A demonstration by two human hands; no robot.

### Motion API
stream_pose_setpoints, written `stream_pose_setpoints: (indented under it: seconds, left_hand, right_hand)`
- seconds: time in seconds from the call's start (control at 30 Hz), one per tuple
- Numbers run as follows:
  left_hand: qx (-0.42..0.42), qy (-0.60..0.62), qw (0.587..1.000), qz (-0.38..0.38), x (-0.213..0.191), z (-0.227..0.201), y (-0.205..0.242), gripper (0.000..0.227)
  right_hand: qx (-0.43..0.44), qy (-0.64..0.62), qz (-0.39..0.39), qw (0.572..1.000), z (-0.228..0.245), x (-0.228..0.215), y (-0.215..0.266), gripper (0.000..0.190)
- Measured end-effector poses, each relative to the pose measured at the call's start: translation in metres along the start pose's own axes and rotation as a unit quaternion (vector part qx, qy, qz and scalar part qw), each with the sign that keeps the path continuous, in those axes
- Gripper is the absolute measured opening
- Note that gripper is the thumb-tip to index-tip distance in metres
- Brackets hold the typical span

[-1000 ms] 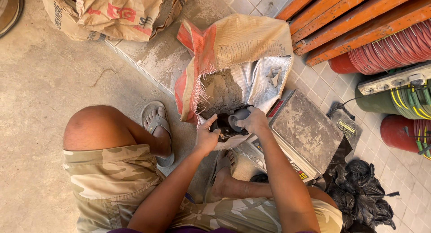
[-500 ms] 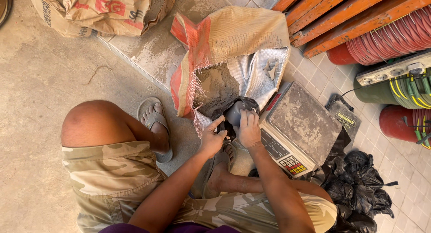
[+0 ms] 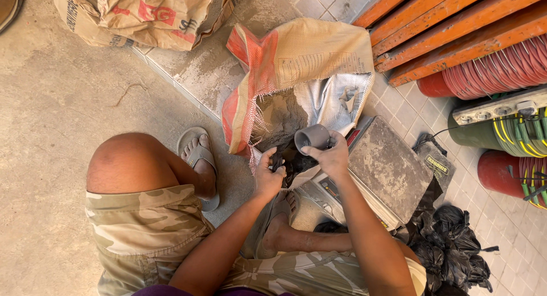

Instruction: The person scoops a grey powder from a large sack into a black plastic bag using a scoop. They place the bag on a digital scale to weigh it, then tie the bag closed and set it aside. This process is repeated multiple times.

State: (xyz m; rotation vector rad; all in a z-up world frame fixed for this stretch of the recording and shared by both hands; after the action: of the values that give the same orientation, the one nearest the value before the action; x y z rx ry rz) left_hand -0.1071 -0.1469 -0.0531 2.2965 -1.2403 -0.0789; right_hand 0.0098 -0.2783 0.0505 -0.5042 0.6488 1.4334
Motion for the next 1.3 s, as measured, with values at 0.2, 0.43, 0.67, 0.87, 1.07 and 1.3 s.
stream_pose_setpoints:
  seconds: [0.2, 0.43, 0.67, 0.87, 1.07, 1.3]
  left_hand:
    - [-0.041, -0.08, 0.993, -0.074, -0.009, 0.007, -0.026, 0.046]
    - [-0.011, -0.153, 0.984, -0.09, -0.017, -0.042, -0.031, 0.044]
    - [0.121, -0.492, 0.844, -0.175, -0.016, -0.066, -0.052, 0.044]
    - [0.049, -0.447, 0.869, -0.207, -0.025, -0.045, -0.076, 0.06]
    - [0.144, -0.281, 0.91, -0.267, -0.043, -0.01, -0.118, 0.05]
    - [-0.022, -0.21, 0.933, -0.291, -0.058, -0.012, -0.13, 0.05]
  right_hand:
    - [0.213, -0.245, 0.121, 0.938, 0.036, 0.036, -0.035, 0.063]
    - [0.196, -0.149, 0.091, 0.965, 0.028, 0.093, -0.065, 0.071]
    - [0.09, 0.235, -0.03, 0.967, 0.004, 0.092, -0.092, 0.078]
    - [0.071, 0.181, -0.048, 0.98, -0.022, 0.121, -0.103, 0.081]
    - [0.058, 0.132, 0.038, 0.989, -0.008, 0.145, -0.096, 0.087]
    - [0.0, 0.18, 0.07, 0.981, -0.005, 0.182, -0.083, 0.097]
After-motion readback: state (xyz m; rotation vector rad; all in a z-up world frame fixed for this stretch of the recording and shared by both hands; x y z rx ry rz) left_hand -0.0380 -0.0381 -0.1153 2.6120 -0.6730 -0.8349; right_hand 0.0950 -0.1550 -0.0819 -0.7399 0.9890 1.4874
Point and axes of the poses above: each hand's wrist, its own y-axis away from the middle knuckle, its own x-axis out of the palm, z = x × y, the point moved 4 cm from there along -y, towards the middle knuckle, and after that the axes turned 12 degrees about -z, right-handed, at the moved point
